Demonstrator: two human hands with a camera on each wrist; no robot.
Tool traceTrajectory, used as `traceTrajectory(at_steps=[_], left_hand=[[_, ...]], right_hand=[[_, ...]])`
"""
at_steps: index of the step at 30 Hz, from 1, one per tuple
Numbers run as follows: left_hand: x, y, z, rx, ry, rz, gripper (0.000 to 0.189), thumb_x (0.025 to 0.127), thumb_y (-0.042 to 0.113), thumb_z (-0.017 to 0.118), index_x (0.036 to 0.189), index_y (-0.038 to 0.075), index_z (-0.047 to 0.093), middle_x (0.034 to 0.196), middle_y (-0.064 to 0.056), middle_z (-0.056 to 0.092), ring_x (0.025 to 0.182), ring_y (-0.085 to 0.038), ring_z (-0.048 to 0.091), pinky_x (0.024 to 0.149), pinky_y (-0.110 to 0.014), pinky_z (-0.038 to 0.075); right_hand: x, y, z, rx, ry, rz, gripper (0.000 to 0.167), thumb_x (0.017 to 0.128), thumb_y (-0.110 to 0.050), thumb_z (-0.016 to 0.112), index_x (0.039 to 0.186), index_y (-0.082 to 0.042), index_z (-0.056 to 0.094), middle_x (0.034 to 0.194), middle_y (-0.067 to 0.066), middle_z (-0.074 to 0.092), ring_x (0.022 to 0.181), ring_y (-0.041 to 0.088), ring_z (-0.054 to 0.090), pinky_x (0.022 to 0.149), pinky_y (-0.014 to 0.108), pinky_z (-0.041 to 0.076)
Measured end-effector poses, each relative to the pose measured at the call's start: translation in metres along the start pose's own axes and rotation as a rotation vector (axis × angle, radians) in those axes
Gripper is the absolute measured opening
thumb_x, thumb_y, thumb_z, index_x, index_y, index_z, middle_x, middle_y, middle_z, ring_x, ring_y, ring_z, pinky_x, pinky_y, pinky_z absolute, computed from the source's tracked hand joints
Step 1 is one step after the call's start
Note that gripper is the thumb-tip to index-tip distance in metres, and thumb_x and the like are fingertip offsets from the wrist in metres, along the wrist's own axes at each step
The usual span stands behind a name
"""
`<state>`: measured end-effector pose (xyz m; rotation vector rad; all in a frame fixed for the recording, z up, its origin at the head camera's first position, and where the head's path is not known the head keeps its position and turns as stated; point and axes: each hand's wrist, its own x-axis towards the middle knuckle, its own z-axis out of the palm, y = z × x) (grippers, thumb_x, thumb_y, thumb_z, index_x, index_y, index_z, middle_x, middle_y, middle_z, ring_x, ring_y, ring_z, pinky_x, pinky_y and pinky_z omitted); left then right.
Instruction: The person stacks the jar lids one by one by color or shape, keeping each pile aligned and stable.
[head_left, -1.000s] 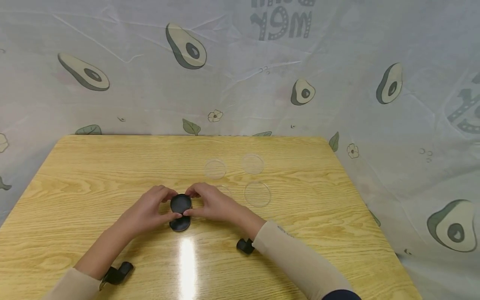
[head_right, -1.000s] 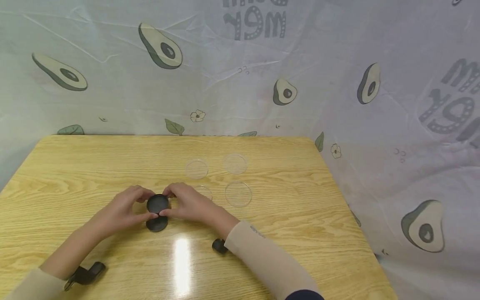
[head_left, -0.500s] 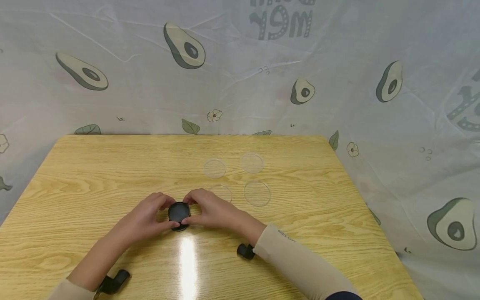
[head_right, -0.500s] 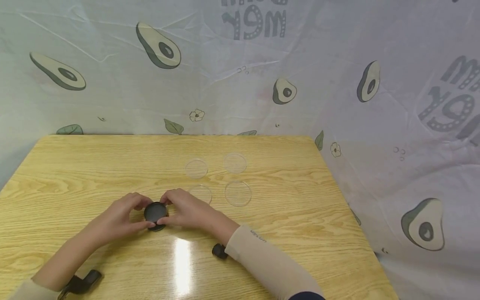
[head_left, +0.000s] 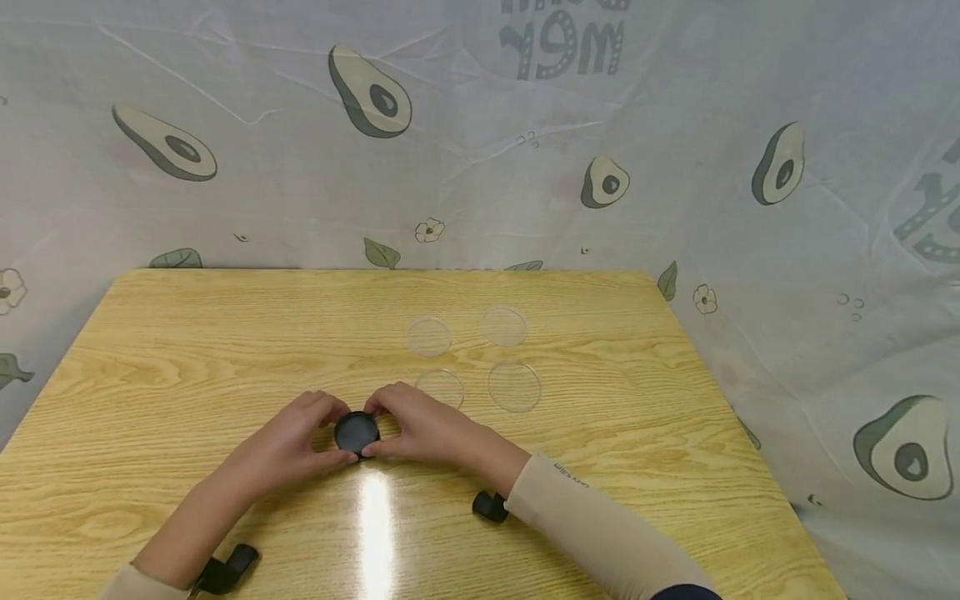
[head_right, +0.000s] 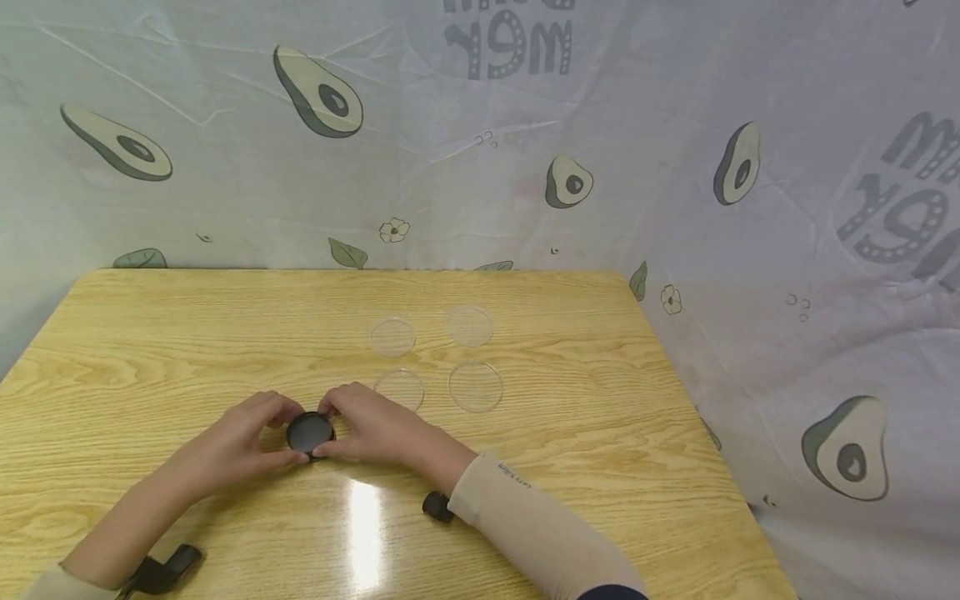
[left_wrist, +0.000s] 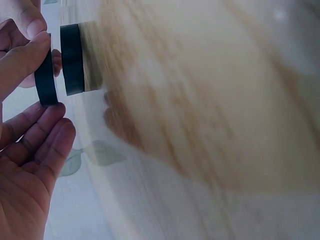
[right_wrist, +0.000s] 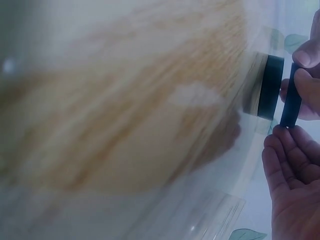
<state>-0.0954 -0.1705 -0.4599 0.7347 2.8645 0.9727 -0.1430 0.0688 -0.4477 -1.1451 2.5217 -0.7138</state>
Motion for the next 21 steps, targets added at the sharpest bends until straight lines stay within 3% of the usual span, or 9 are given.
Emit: traceTrajectory(at_steps=[21], left_hand=[[0.0012,0.0028,0.0034,0.033,-0.039,-0.008,0.043,0.081,0.03,0.092,0.113,0.013,0.067,0.109,0.002,0.066,0.102,-0.015,0.06,0.084,-0.035,0.057]], right_hand=[[-0.0022,0.0012,0.0011,-0.024,-0.033,0.011,0.049,0.095,-0.042,0.078,0.131,-0.012,0.063,0.127,-0.001,0.068,0.12,0.01,0.06,0.104,0.02,0.05]])
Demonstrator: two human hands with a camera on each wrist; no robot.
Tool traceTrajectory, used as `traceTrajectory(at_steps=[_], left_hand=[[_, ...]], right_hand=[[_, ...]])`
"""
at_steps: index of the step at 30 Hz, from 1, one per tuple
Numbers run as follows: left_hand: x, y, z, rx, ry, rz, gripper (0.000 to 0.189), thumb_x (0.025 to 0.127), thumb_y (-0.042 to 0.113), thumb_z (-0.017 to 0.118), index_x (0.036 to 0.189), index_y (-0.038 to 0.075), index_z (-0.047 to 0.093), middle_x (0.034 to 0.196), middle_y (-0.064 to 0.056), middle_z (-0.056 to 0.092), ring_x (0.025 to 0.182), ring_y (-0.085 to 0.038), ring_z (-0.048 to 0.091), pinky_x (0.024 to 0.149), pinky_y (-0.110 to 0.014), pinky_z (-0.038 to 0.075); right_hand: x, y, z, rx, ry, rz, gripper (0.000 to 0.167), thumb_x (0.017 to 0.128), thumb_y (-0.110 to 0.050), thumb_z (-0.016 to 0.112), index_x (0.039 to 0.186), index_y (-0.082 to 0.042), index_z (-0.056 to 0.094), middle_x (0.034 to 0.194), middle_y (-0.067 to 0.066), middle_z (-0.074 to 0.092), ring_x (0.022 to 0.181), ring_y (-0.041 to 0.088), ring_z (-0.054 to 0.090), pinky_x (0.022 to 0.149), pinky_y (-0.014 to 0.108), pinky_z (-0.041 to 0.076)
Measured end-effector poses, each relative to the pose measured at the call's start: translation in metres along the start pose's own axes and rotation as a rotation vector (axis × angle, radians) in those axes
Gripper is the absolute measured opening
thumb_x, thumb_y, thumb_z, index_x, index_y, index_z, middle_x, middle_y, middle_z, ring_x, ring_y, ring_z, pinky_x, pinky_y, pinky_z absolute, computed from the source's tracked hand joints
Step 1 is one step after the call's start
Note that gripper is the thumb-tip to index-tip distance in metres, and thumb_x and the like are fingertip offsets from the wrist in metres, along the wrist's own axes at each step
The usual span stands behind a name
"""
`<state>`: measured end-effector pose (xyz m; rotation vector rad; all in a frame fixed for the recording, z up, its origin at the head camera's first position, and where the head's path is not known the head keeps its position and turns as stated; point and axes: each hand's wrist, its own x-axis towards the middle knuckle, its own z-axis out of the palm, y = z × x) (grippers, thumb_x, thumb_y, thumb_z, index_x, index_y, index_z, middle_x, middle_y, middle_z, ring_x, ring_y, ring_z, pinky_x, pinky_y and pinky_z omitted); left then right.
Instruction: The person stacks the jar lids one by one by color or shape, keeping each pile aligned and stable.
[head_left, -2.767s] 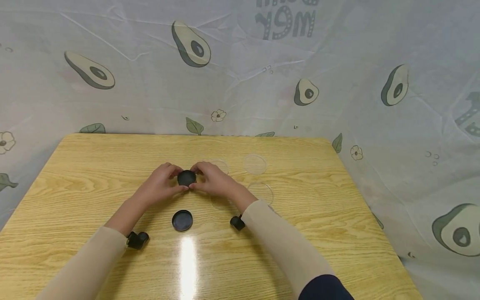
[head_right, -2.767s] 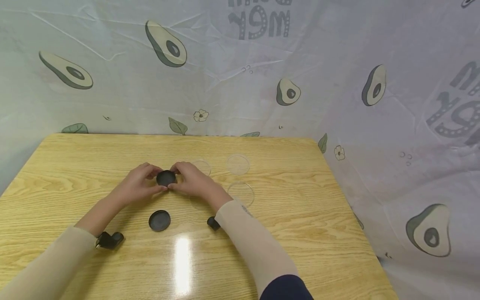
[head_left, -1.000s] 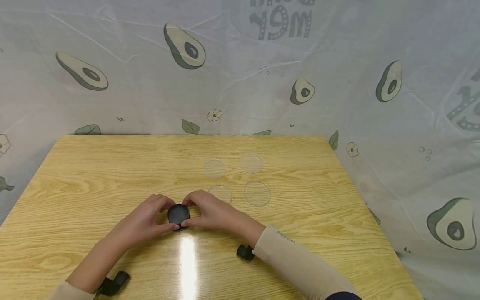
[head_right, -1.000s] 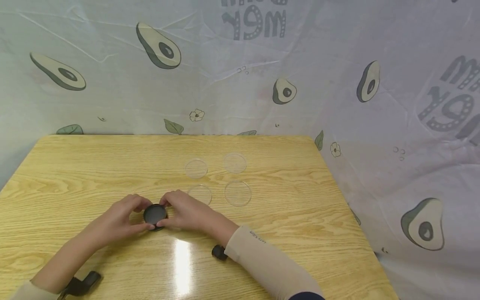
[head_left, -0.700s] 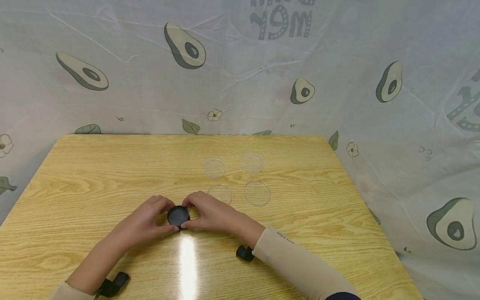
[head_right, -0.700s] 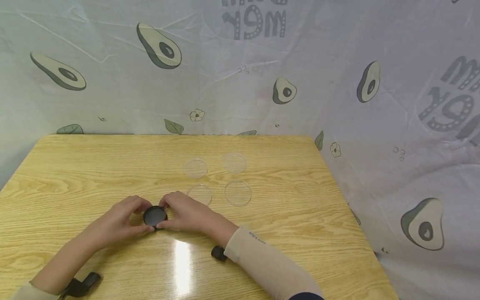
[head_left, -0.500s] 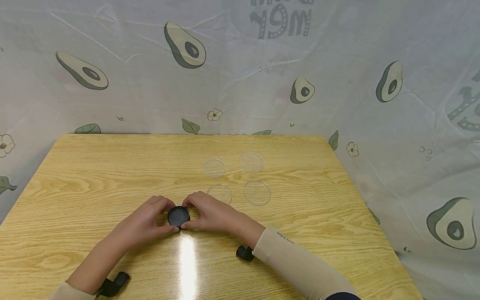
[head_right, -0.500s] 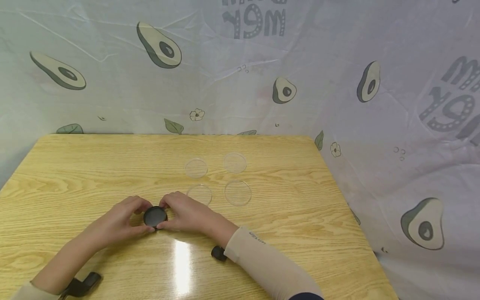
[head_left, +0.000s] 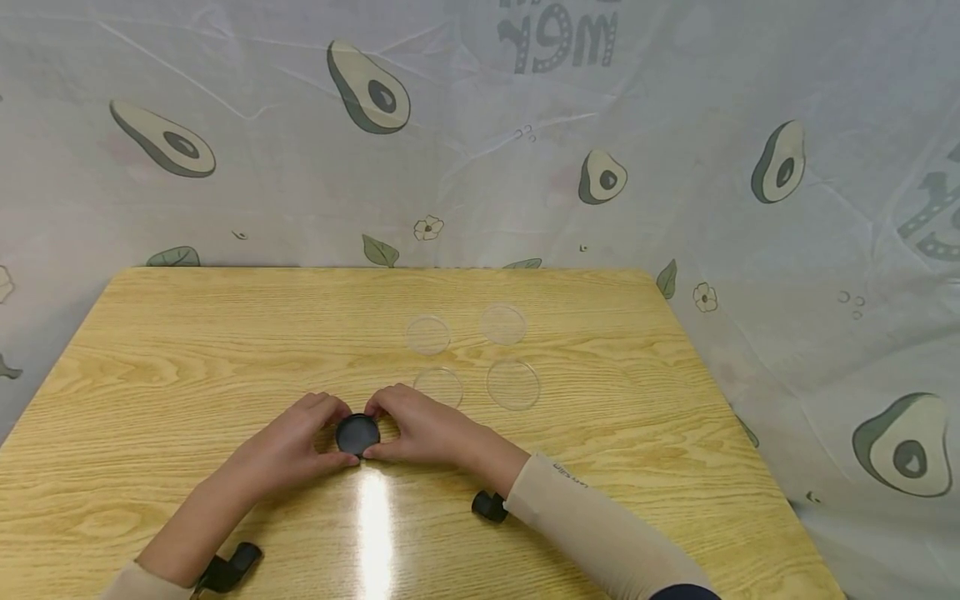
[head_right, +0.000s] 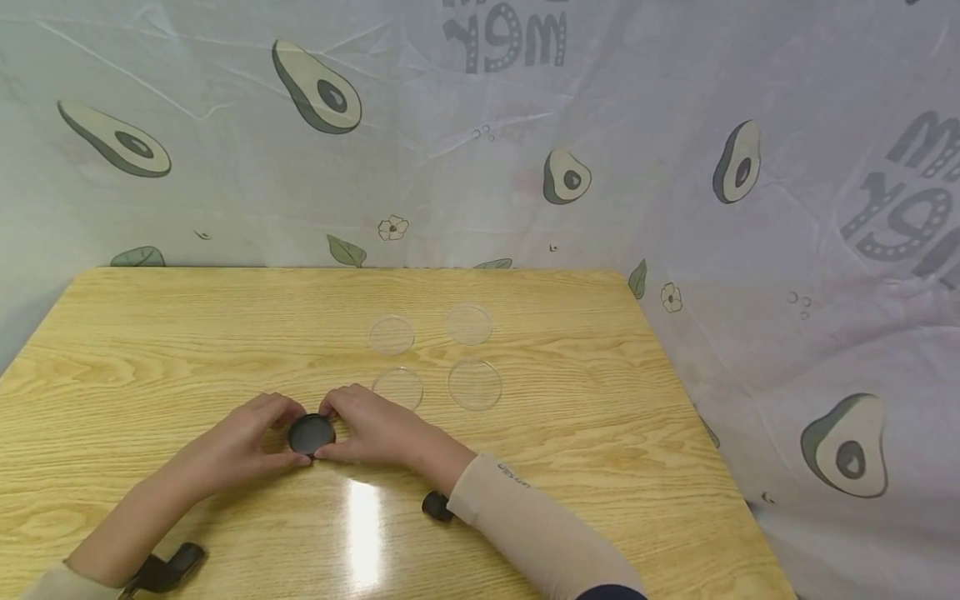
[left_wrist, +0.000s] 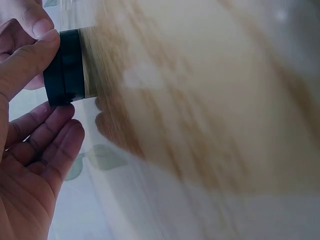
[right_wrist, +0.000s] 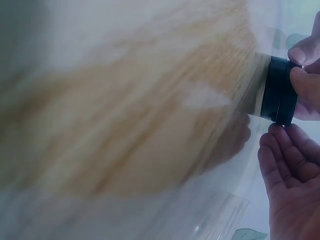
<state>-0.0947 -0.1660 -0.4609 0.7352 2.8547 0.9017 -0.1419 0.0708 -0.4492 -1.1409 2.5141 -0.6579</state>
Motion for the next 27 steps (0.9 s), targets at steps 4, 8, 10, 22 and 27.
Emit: traceTrajectory(at_steps=[4,8,10,22,27], left_hand=[[0.0005,0.0005,0.0011,0.01,0.001,0.005,0.044,0.081,0.03,0.092,0.113,0.012,0.068,0.11,0.001,0.067,0.102,-0.015,0.06,0.084,-0.035,0.057],[0.0008,0.0013,0.0025,0.013,0.004,0.015,0.044,0.081,0.028,0.092,0.113,0.011,0.068,0.111,0.0,0.067,0.102,-0.015,0.061,0.084,-0.035,0.057],[0.0011,0.0019,0.003,0.015,0.006,0.02,0.045,0.081,0.028,0.092,0.114,0.01,0.068,0.111,-0.001,0.067,0.103,-0.016,0.061,0.085,-0.035,0.057],[0.0016,0.0029,0.0021,0.047,0.017,0.056,0.05,0.08,0.028,0.093,0.118,0.007,0.067,0.112,-0.003,0.068,0.105,-0.018,0.063,0.085,-0.038,0.058],[0.0011,0.0025,0.0026,0.052,0.019,0.055,0.05,0.08,0.028,0.093,0.118,0.007,0.067,0.112,-0.003,0.067,0.105,-0.019,0.063,0.085,-0.038,0.058]], right_hand=[[-0.0005,0.0008,0.0009,0.001,0.0,-0.002,0.049,0.095,-0.041,0.078,0.131,-0.012,0.062,0.127,0.0,0.068,0.119,0.01,0.061,0.103,0.02,0.05],[-0.0008,0.0023,0.0024,0.002,0.003,-0.009,0.048,0.095,-0.041,0.078,0.13,-0.012,0.062,0.126,0.0,0.068,0.117,0.011,0.062,0.102,0.019,0.05],[-0.0009,0.0032,0.0032,-0.001,0.005,-0.011,0.048,0.095,-0.041,0.078,0.13,-0.012,0.063,0.125,0.0,0.068,0.117,0.01,0.062,0.101,0.019,0.05],[-0.0009,0.0026,0.0046,-0.008,0.005,-0.009,0.049,0.095,-0.041,0.078,0.131,-0.012,0.062,0.126,0.0,0.068,0.117,0.009,0.062,0.103,0.019,0.05],[-0.0007,0.002,0.0049,-0.006,0.009,-0.004,0.05,0.095,-0.042,0.078,0.132,-0.012,0.062,0.126,0.0,0.069,0.117,0.009,0.062,0.102,0.019,0.05]])
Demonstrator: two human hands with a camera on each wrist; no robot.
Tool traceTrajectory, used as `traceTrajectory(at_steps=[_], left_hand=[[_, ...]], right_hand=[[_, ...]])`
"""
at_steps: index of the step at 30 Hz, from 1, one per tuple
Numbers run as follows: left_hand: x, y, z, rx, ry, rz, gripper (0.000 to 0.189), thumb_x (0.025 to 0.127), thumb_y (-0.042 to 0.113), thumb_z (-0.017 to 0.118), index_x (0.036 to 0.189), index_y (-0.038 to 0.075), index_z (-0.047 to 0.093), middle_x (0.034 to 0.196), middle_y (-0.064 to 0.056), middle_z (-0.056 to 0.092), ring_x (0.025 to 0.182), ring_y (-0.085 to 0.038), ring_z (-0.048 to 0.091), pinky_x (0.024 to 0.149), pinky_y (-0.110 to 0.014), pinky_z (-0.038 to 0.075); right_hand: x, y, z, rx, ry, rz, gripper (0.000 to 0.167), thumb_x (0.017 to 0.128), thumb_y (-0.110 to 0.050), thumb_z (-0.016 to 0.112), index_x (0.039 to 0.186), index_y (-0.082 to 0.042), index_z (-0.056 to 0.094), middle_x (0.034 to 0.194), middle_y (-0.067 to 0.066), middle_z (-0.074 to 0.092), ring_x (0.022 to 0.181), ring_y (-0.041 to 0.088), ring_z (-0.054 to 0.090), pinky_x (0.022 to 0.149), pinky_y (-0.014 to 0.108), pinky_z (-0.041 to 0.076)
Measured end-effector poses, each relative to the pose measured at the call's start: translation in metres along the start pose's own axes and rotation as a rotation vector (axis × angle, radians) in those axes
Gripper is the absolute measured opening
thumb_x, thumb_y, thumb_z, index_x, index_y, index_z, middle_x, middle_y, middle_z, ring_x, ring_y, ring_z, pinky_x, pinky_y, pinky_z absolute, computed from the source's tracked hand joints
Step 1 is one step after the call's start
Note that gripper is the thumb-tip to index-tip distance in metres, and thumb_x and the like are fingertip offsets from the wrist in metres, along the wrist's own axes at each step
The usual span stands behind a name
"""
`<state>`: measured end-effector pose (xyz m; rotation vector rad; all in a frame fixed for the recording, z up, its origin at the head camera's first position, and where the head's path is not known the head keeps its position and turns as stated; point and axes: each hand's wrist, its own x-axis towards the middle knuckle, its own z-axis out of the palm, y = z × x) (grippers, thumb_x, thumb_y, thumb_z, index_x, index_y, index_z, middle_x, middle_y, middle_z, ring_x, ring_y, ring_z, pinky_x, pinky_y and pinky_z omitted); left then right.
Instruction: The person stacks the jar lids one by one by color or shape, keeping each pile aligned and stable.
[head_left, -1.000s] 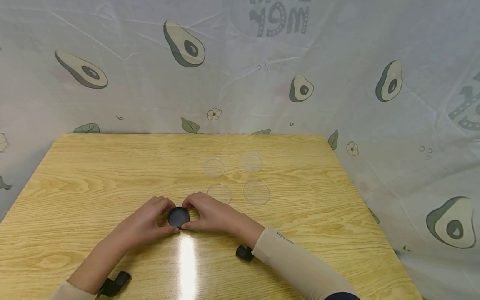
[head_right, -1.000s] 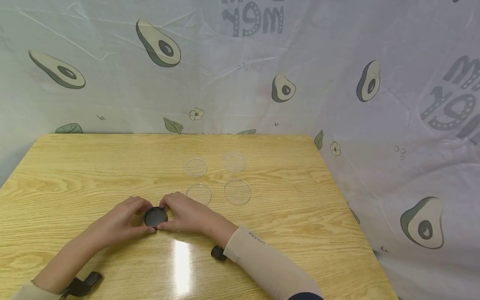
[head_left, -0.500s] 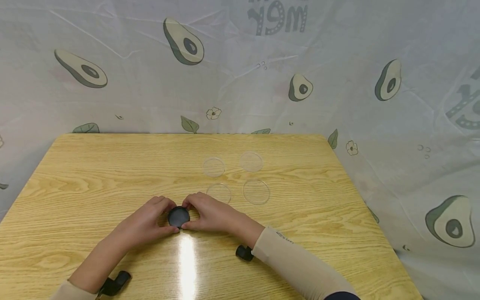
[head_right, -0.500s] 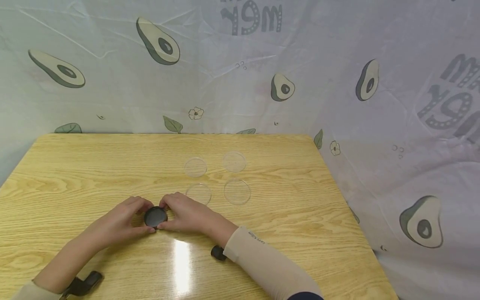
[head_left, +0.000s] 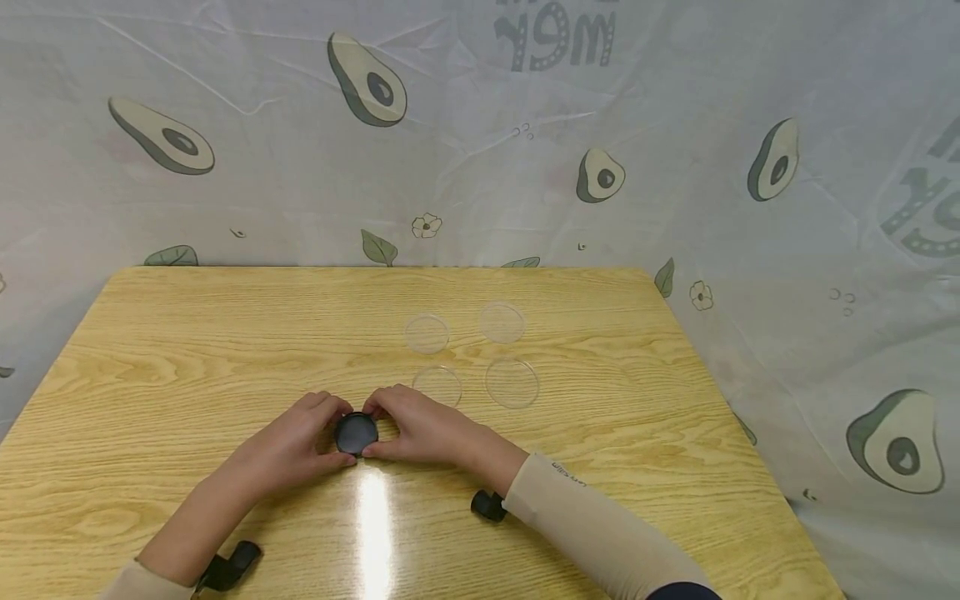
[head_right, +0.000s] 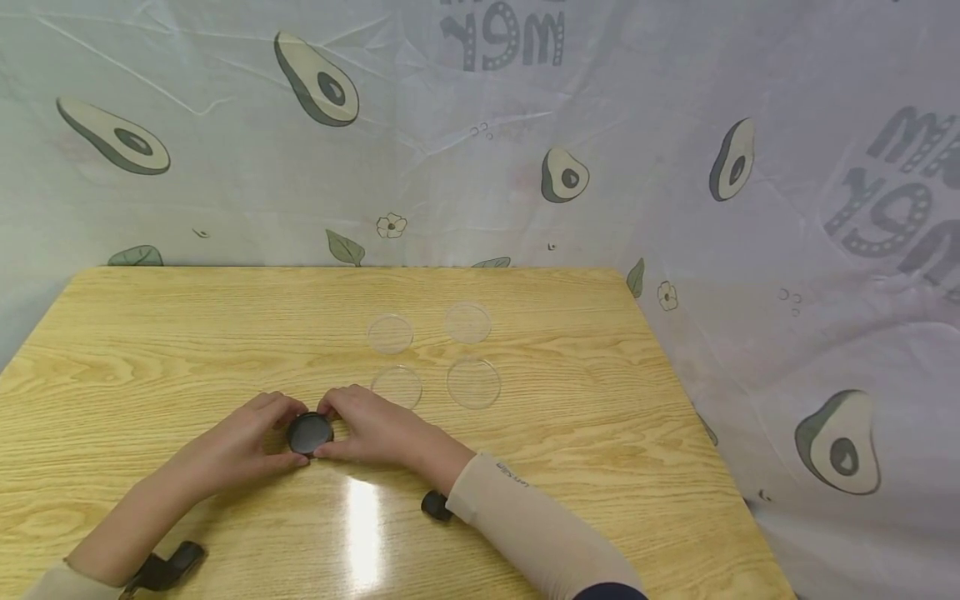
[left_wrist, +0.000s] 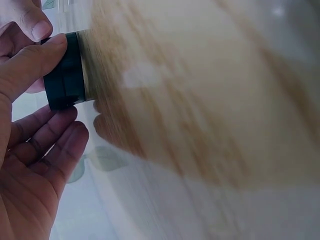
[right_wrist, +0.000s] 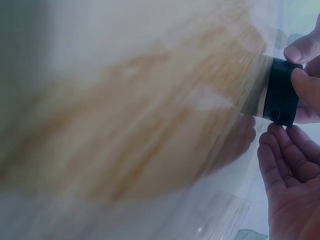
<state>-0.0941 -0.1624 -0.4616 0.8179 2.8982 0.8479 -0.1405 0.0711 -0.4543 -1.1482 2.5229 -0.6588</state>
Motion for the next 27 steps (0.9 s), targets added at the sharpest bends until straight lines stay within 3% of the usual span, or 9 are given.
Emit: traceTrajectory(at_steps=[8,14,19,27], left_hand=[[-0.001,0.0,-0.001,-0.007,-0.019,-0.017,0.056,0.081,0.032,0.092,0.123,0.005,0.065,0.113,-0.004,0.066,0.102,-0.017,0.062,0.083,-0.037,0.057],[0.003,0.001,-0.007,-0.01,-0.048,-0.07,0.075,0.084,0.051,0.086,0.134,0.0,0.061,0.119,-0.009,0.064,0.109,-0.023,0.064,0.086,-0.04,0.058],[0.019,0.007,-0.019,-0.017,-0.079,-0.065,0.08,0.091,0.061,0.074,0.14,-0.001,0.057,0.126,-0.015,0.063,0.118,-0.034,0.062,0.091,-0.05,0.058],[0.057,0.014,-0.025,-0.022,-0.134,-0.004,0.075,0.095,0.052,0.074,0.143,-0.003,0.055,0.133,-0.02,0.062,0.122,-0.037,0.063,0.098,-0.054,0.057]], right_hand=[[-0.002,-0.001,-0.001,0.013,-0.003,0.022,0.057,0.094,-0.044,0.079,0.137,-0.012,0.06,0.13,0.0,0.068,0.121,0.009,0.061,0.106,0.021,0.049],[-0.01,0.002,-0.008,0.019,0.015,0.042,0.067,0.094,-0.049,0.077,0.145,-0.011,0.056,0.137,0.001,0.066,0.128,0.012,0.06,0.112,0.026,0.049],[-0.021,0.014,-0.025,0.059,0.029,0.082,0.067,0.096,-0.049,0.074,0.148,-0.012,0.054,0.145,0.002,0.061,0.136,0.016,0.056,0.114,0.033,0.05],[-0.032,0.042,-0.054,0.048,0.073,0.131,0.07,0.097,-0.044,0.075,0.153,-0.009,0.05,0.151,0.007,0.056,0.143,0.024,0.051,0.118,0.044,0.046]])
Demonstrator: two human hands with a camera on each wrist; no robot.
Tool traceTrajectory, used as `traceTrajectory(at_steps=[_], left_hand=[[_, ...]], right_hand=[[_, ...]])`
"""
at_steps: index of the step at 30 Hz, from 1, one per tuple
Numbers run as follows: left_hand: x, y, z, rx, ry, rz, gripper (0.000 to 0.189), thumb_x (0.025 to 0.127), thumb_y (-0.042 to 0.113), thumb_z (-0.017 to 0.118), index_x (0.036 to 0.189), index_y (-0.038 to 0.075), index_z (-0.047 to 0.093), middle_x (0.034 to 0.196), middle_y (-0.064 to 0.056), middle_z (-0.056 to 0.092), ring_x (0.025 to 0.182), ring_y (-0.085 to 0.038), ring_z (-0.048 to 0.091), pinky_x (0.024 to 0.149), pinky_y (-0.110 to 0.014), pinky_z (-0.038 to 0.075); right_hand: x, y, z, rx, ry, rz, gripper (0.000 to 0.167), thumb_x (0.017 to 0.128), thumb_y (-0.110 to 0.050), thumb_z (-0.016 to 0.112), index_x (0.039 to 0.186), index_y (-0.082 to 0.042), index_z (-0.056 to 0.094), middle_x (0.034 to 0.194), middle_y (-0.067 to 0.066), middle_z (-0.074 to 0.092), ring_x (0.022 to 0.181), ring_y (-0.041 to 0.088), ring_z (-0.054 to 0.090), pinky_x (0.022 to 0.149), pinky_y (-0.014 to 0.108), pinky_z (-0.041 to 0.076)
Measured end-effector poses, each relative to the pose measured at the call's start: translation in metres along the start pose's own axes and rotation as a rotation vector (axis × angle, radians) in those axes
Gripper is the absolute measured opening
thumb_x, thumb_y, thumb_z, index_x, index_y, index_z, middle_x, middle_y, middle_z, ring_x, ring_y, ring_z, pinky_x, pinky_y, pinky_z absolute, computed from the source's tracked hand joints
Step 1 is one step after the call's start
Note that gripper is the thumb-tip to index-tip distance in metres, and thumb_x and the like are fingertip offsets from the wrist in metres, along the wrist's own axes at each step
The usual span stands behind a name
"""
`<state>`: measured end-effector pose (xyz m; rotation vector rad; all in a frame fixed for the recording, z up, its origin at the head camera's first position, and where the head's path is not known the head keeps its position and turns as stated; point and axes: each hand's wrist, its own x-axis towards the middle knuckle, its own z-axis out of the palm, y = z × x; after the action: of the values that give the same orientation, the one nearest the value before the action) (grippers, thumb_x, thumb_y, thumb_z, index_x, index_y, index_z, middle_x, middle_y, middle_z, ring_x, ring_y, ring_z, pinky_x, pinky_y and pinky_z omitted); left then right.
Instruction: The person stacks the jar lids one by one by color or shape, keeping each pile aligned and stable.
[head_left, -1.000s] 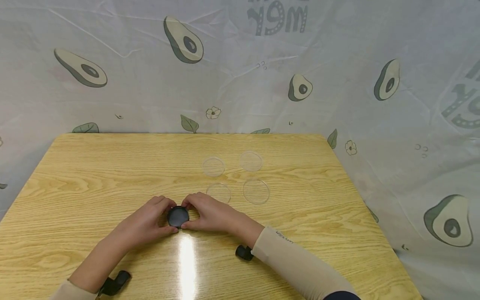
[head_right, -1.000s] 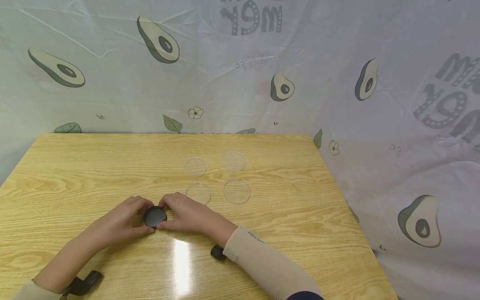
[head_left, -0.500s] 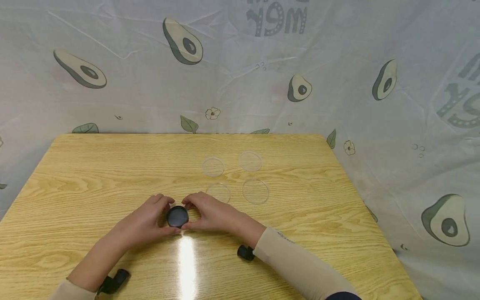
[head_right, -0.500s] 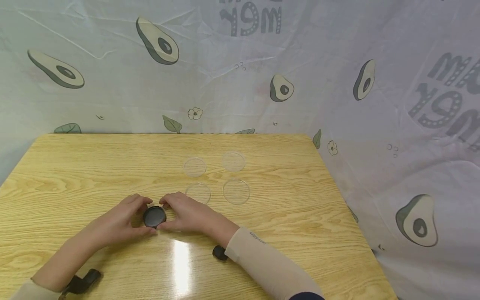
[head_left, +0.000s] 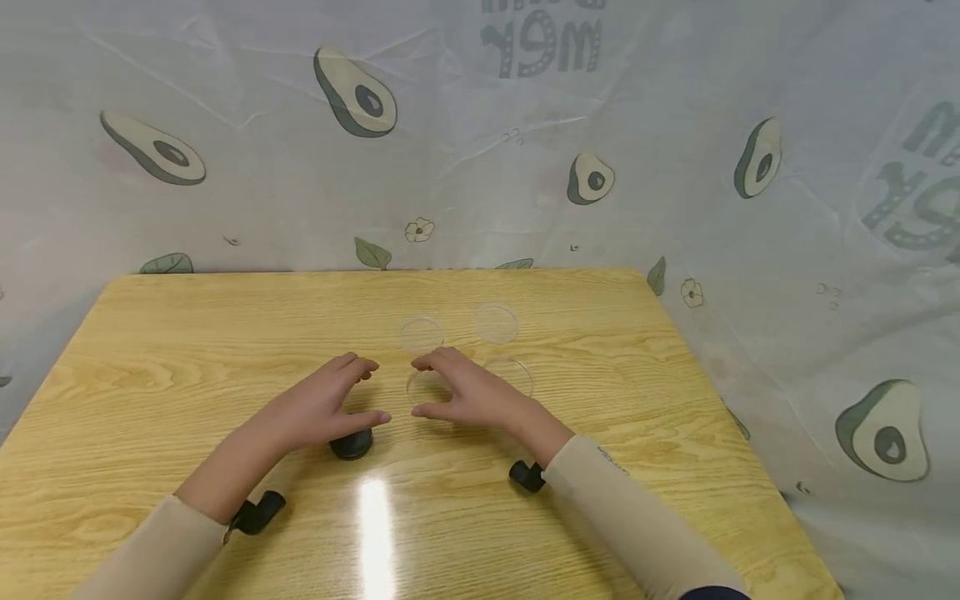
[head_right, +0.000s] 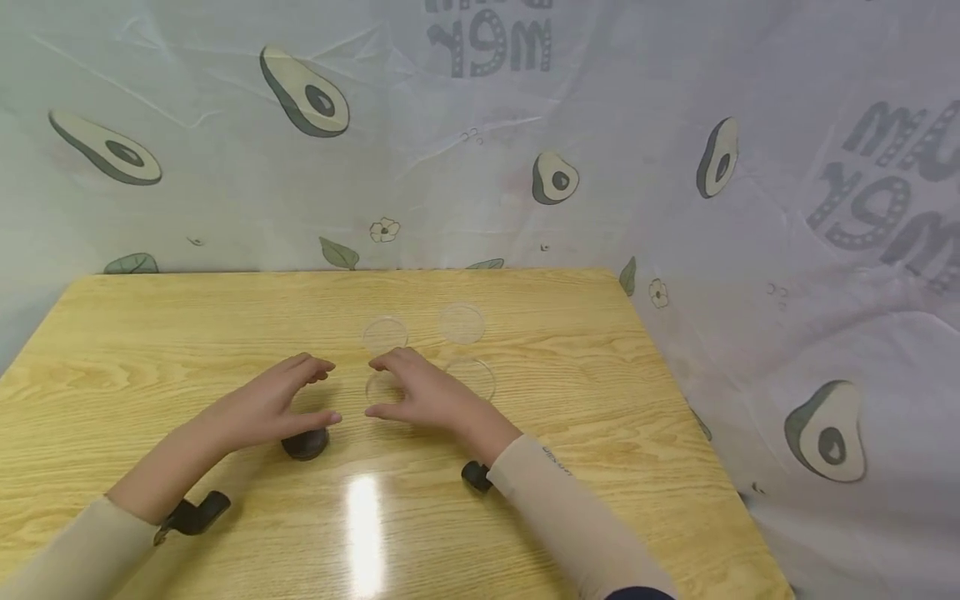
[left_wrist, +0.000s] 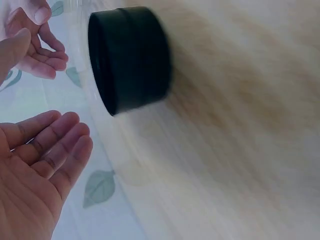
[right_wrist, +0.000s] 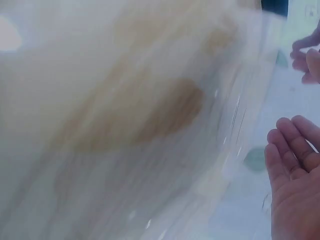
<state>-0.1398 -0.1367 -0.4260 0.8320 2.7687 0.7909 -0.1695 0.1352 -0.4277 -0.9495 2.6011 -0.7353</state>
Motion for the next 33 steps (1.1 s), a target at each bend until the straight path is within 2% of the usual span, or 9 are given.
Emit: traceTrajectory(at_steps=[5,8,11,15,21,28,33], left_hand=[[0.026,0.006,0.001,0.022,-0.048,0.007,0.073,0.095,0.047,0.076,0.143,-0.003,0.055,0.133,-0.02,0.064,0.122,-0.037,0.065,0.099,-0.054,0.056],[0.039,0.009,0.004,0.029,-0.089,-0.014,0.073,0.093,0.044,0.079,0.143,-0.003,0.056,0.134,-0.02,0.063,0.121,-0.036,0.065,0.1,-0.052,0.056],[0.05,0.011,0.01,0.034,-0.134,-0.035,0.073,0.092,0.043,0.081,0.144,-0.002,0.055,0.137,-0.019,0.062,0.123,-0.034,0.064,0.101,-0.051,0.056],[0.062,0.011,0.016,0.056,-0.162,-0.017,0.073,0.09,0.04,0.083,0.141,-0.004,0.056,0.135,-0.02,0.062,0.119,-0.031,0.064,0.103,-0.049,0.055],[0.071,0.014,0.021,0.077,-0.199,-0.019,0.072,0.087,0.038,0.087,0.137,-0.005,0.058,0.128,-0.018,0.062,0.114,-0.029,0.062,0.102,-0.046,0.054],[0.075,0.023,0.023,0.193,-0.207,0.02,0.068,0.086,0.036,0.087,0.133,-0.004,0.059,0.125,-0.018,0.061,0.114,-0.032,0.062,0.099,-0.046,0.056],[0.077,0.024,0.025,0.234,-0.209,0.012,0.068,0.086,0.036,0.087,0.133,-0.005,0.058,0.126,-0.019,0.061,0.116,-0.033,0.062,0.098,-0.045,0.057]], right_hand=[[-0.001,0.018,-0.009,-0.046,0.008,0.058,0.076,0.095,-0.046,0.077,0.155,-0.01,0.047,0.153,0.008,0.054,0.145,0.026,0.049,0.12,0.046,0.045],[-0.002,0.027,-0.011,-0.093,-0.011,0.099,0.081,0.093,-0.049,0.078,0.156,-0.011,0.046,0.154,0.007,0.053,0.147,0.025,0.047,0.121,0.045,0.044],[-0.002,0.035,-0.011,-0.143,-0.034,0.122,0.086,0.09,-0.053,0.08,0.157,-0.012,0.044,0.154,0.007,0.052,0.145,0.023,0.048,0.12,0.043,0.044],[-0.002,0.041,-0.011,-0.169,-0.052,0.126,0.089,0.089,-0.054,0.08,0.158,-0.011,0.044,0.155,0.007,0.052,0.144,0.022,0.049,0.121,0.042,0.044],[0.0,0.043,-0.01,-0.164,-0.066,0.094,0.083,0.089,-0.054,0.08,0.153,-0.013,0.048,0.152,0.006,0.054,0.142,0.021,0.05,0.119,0.041,0.045],[0.001,0.042,-0.01,-0.16,-0.083,0.069,0.079,0.09,-0.051,0.08,0.152,-0.012,0.05,0.149,0.006,0.055,0.14,0.022,0.05,0.118,0.041,0.045],[0.001,0.041,-0.01,-0.152,-0.088,0.068,0.077,0.09,-0.047,0.081,0.151,-0.011,0.051,0.149,0.007,0.055,0.139,0.022,0.051,0.117,0.041,0.046]])
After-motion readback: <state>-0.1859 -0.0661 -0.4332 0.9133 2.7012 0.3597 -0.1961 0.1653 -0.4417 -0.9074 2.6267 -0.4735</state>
